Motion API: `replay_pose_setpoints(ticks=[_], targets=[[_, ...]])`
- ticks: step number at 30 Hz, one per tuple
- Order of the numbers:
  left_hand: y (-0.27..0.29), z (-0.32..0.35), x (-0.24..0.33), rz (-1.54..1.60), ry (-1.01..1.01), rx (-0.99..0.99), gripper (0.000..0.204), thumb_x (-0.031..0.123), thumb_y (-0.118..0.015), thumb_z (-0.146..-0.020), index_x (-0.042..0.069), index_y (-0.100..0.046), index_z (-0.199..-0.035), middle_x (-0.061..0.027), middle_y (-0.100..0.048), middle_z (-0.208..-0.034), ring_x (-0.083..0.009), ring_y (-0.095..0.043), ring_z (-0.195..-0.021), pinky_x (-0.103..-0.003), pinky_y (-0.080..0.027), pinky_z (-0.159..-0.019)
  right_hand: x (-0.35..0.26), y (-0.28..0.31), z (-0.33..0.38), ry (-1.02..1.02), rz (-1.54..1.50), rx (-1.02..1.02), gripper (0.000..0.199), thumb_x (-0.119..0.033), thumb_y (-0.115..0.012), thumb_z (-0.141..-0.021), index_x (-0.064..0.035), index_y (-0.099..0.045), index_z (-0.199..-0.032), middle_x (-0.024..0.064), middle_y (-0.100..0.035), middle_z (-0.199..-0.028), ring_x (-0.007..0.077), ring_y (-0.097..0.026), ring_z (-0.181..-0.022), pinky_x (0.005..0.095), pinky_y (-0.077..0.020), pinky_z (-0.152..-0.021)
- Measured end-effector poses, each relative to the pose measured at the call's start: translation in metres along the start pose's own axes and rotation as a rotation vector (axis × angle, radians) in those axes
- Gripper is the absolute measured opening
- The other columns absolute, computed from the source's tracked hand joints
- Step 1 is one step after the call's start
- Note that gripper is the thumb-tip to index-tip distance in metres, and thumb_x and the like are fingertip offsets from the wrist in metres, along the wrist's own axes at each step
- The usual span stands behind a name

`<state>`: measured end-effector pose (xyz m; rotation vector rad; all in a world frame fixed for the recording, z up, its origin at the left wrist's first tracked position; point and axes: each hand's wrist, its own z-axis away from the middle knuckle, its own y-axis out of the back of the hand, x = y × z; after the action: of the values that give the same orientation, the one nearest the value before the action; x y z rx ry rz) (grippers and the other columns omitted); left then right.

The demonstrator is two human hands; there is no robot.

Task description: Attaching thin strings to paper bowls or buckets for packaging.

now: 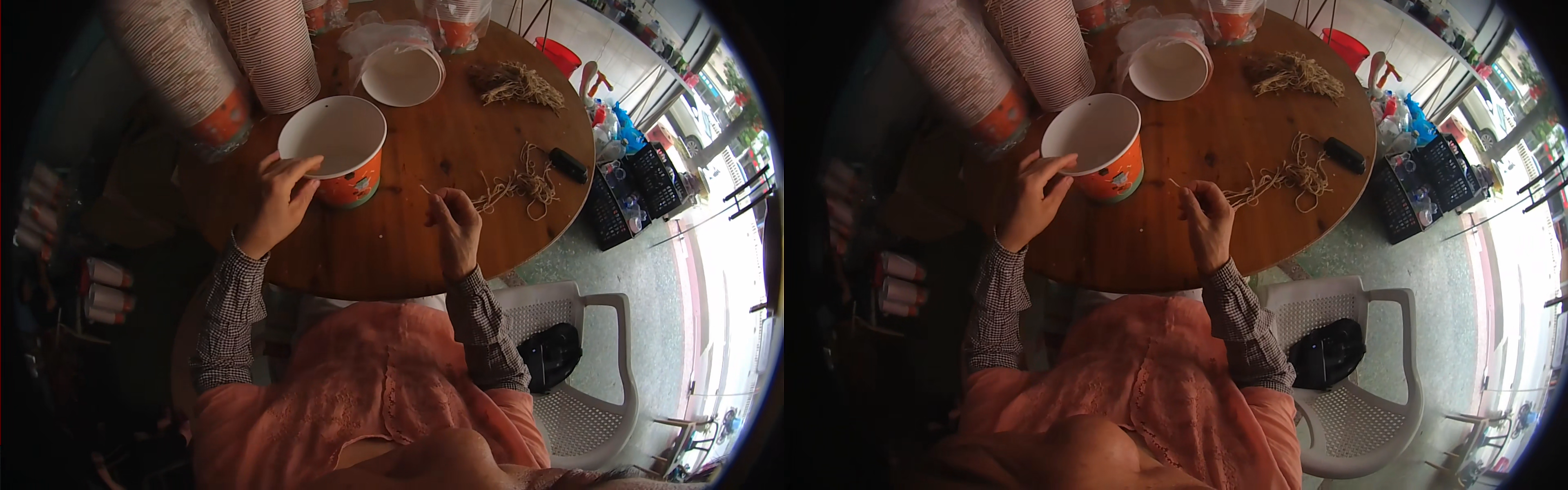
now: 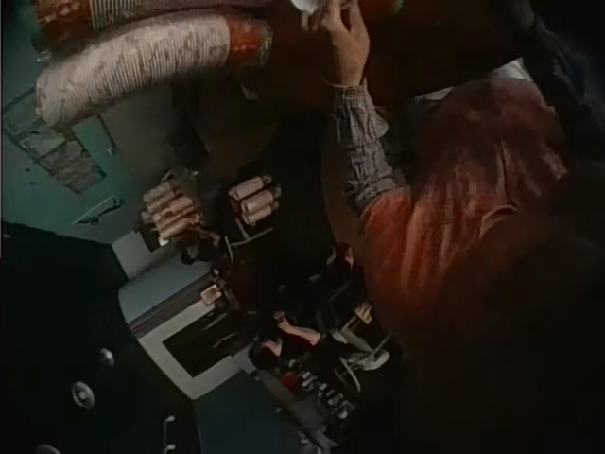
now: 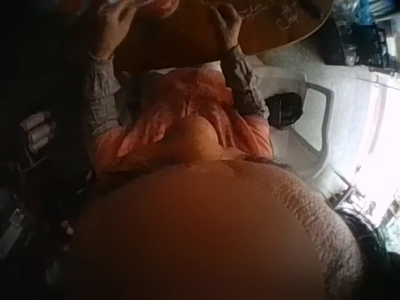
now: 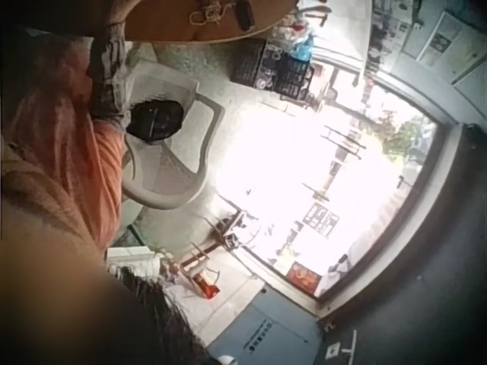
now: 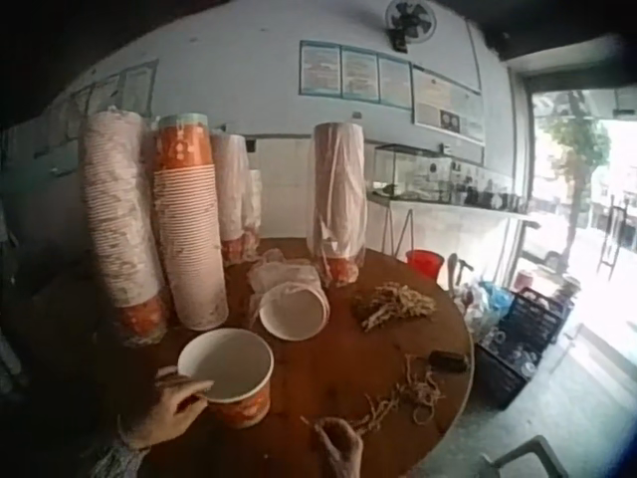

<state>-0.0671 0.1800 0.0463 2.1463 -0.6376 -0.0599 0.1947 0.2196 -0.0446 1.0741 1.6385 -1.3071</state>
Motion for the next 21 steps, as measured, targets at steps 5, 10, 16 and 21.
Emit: replay_pose_setpoints(ticks=[5, 10, 16, 21], targets=[[-0.026, -0.017, 0.023, 0.192, 0.092, 0.066, 0.018, 0.009, -0.061, -0.088, 0.002, -0.063, -0.105, -0.0130, -0.069, -0.095, -0.0277, -0.065, -0.089, -0.036, -0.050, -0.077, 0.011, -0.009, 0.008, 0.018, 0.075, -0.039, 0.009, -0.010, -0.062, -0.091, -0.0013, -0.059, -0.093, -0.0002, -0.058, -0.077, 0.0069, -0.054, -0.068, 0.0205, -0.0451, -0.062], [-0.041, -0.031, 0.018, 0.368, 0.202, 0.046, 0.019, 0.011, -0.051, -0.095, -0.002, -0.060, -0.107, -0.0170, -0.069, -0.094, -0.0299, -0.067, -0.089, -0.035, -0.053, -0.076, 0.015, -0.015, 0.012, 0.032, 0.157, -0.061, 0.011, -0.010, -0.062, -0.091, 0.0001, -0.059, -0.093, 0.0005, -0.058, -0.079, 0.0065, -0.055, -0.068, 0.0206, -0.0464, -0.060], [-0.018, -0.021, 0.003, 0.563, 0.268, -0.083, 0.020, 0.011, -0.052, -0.097, -0.002, -0.060, -0.109, -0.0107, -0.068, -0.095, -0.0170, -0.067, -0.091, -0.027, -0.052, -0.079, 0.025, -0.014, 0.012, 0.012, 0.200, -0.091, 0.013, -0.012, -0.062, -0.091, 0.0004, -0.058, -0.093, 0.0022, -0.059, -0.079, 0.0075, -0.055, -0.068, 0.0221, -0.0489, -0.062], [-0.008, -0.013, 0.007, 0.468, 0.297, -0.196, 0.018, 0.008, -0.056, -0.093, -0.002, -0.061, -0.107, -0.0113, -0.069, -0.095, -0.0172, -0.067, -0.091, -0.027, -0.051, -0.078, 0.033, -0.021, 0.013, 0.020, 0.241, -0.113, 0.014, -0.012, -0.062, -0.091, 0.0007, -0.058, -0.094, 0.0027, -0.059, -0.079, 0.0082, -0.056, -0.068, 0.0225, -0.0495, -0.061]])
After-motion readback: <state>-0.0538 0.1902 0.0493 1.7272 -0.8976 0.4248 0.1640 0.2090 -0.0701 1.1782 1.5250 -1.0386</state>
